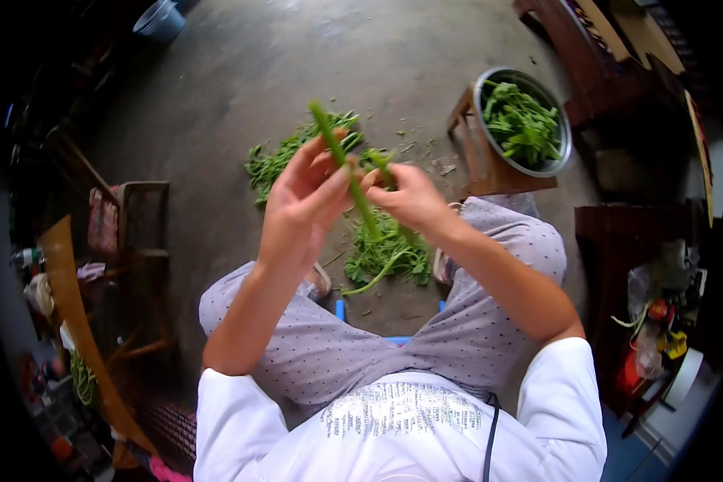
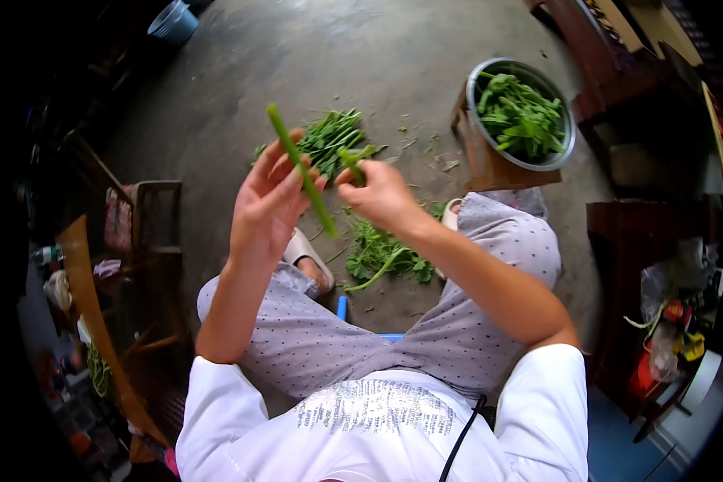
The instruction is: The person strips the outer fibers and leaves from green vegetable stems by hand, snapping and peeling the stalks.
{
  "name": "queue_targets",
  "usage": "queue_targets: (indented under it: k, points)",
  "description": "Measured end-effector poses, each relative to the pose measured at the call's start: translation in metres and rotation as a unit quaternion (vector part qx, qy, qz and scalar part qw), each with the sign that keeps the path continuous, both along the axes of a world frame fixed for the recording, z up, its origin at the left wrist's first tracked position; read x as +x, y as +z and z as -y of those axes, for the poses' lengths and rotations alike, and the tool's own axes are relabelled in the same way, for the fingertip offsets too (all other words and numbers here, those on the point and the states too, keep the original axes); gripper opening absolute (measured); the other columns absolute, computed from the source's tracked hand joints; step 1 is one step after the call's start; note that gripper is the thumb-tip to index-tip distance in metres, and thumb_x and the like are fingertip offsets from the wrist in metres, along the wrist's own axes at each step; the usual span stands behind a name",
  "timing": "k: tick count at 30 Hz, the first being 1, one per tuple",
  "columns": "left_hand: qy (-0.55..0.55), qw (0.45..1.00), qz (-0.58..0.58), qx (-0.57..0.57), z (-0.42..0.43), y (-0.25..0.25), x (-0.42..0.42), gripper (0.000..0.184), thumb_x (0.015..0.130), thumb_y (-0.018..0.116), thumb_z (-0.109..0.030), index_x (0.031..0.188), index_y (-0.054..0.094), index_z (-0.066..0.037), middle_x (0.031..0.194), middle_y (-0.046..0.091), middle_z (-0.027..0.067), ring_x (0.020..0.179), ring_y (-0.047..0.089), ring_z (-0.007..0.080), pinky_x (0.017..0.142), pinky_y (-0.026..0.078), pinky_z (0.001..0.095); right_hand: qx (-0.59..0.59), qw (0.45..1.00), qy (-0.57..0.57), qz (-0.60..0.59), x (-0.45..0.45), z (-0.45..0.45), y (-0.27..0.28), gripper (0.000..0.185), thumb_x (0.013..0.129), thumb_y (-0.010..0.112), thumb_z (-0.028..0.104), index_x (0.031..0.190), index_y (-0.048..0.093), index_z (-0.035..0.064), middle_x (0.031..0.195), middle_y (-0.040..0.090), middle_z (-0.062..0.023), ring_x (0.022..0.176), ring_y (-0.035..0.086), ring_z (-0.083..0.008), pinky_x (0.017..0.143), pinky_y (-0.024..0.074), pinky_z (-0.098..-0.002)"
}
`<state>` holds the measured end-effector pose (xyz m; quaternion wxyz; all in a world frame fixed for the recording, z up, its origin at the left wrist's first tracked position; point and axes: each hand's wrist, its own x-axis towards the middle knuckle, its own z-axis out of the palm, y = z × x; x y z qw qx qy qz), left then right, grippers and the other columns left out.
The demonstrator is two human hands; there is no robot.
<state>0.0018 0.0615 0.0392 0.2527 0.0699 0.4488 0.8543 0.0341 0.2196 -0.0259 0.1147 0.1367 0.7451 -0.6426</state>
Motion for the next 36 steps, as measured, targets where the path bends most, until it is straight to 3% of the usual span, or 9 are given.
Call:
queue_targets:
  k: [5,8,10,14,17,22,26,29,36]
  points:
    - [-0.063,0.967,-0.232,-0.087,-0.13,0.034,-0.058,0.061,0.084,0.066,-0.02,0.131,0.037,0.005,0.111,0.056,0.0124,0.104,0.056,0.0202,0.094,0.044,0.0313,0.004,0.999,-0.021,-0.038,0.007,0.003,-0.014,0.018,0.075,0.056,0.01,0.09,0.061,0.0009,0.07,0.061,-0.0078,0.063,0.057,-0.0143,0.06,0.0464,-0.03]
    - [0.032,0.928,-0.302,-0.216,-0.145,0.03,-0.074,0.057,0.084,0.066,-0.024,0.126,0.043,0.006,0.112,0.056,0.0136,0.105,0.056,0.0195,0.092,0.044,0.0287,-0.053,0.997,-0.055,-0.032,0.008,-0.006,-0.017,0.02,0.076,0.055,0.01,0.093,0.06,0.0001,0.075,0.061,-0.0094,0.069,0.058,-0.0166,0.065,0.0466,-0.0311]
    - [0.094,0.874,-0.427,-0.21,-0.103,0.03,-0.07,0.048,0.079,0.071,-0.028,0.112,0.055,0.003,0.098,0.063,0.014,0.09,0.06,0.0164,0.077,0.048,0.0278,0.027,0.985,-0.094,-0.141,0.014,-0.006,-0.003,0.026,0.079,0.056,0.012,0.101,0.058,-0.0018,0.086,0.061,-0.0058,0.076,0.056,-0.013,0.07,0.0457,-0.0273]
    - [0.009,0.881,-0.321,-0.347,-0.044,-0.003,-0.026,0.025,0.081,0.07,-0.014,0.099,0.061,0.0,0.084,0.059,0.0008,0.067,0.05,0.0034,0.06,0.041,0.0175,0.067,0.962,-0.135,-0.227,0.013,-0.006,0.002,0.025,0.076,0.054,0.009,0.099,0.056,-0.0021,0.092,0.058,-0.0159,0.082,0.058,-0.0272,0.073,0.0456,-0.035]
    - [-0.008,0.845,-0.393,-0.362,-0.032,-0.019,-0.008,0.022,0.08,0.07,-0.011,0.097,0.062,0.002,0.083,0.06,0.001,0.067,0.052,0.0038,0.06,0.042,0.018,0.058,0.967,-0.117,-0.219,0.018,0.005,0.023,0.031,0.075,0.056,0.009,0.103,0.054,-0.0022,0.099,0.055,-0.0182,0.089,0.056,-0.0311,0.077,0.045,-0.0379]
    - [0.012,0.918,-0.281,-0.28,-0.012,-0.034,-0.01,0.02,0.082,0.066,-0.005,0.099,0.062,0.002,0.082,0.06,0.0024,0.072,0.054,0.0069,0.064,0.044,0.02,0.136,0.961,0.02,-0.238,0.017,0.007,0.035,0.043,0.073,0.06,0.012,0.114,0.052,-0.0017,0.107,0.053,-0.0217,0.104,0.051,-0.0336,0.087,0.0423,-0.0373]
    - [0.046,0.879,-0.362,-0.308,0.018,-0.027,-0.012,0.017,0.084,0.063,-0.003,0.099,0.061,0.004,0.086,0.059,0.0046,0.075,0.054,0.0089,0.068,0.044,0.0211,0.172,0.956,0.188,-0.143,0.016,-0.016,0.064,0.047,0.075,0.068,0.023,0.112,0.056,-0.0025,0.105,0.059,-0.0205,0.094,0.06,-0.0287,0.079,0.0484,-0.0336]
    - [0.086,0.854,-0.397,-0.326,0.03,-0.027,-0.012,0.018,0.079,0.063,0.001,0.097,0.064,0.0,0.081,0.06,0.0073,0.071,0.058,0.0141,0.063,0.046,0.0257,0.113,0.978,0.168,-0.043,0.007,-0.03,0.08,0.025,0.081,0.065,0.019,0.09,0.065,-0.0041,0.077,0.066,-0.0127,0.067,0.063,-0.0162,0.061,0.0502,-0.0291]
    - [0.082,0.829,-0.418,-0.362,0.044,-0.019,-0.003,0.021,0.076,0.06,0.008,0.095,0.064,0.0,0.082,0.059,0.008,0.069,0.058,0.0179,0.06,0.046,0.0278,0.077,0.95,0.083,-0.291,-0.008,-0.003,0.069,0.026,0.076,0.073,0.019,0.094,0.064,0.0014,0.078,0.061,-0.0064,0.07,0.056,-0.0134,0.059,0.0459,-0.0262]
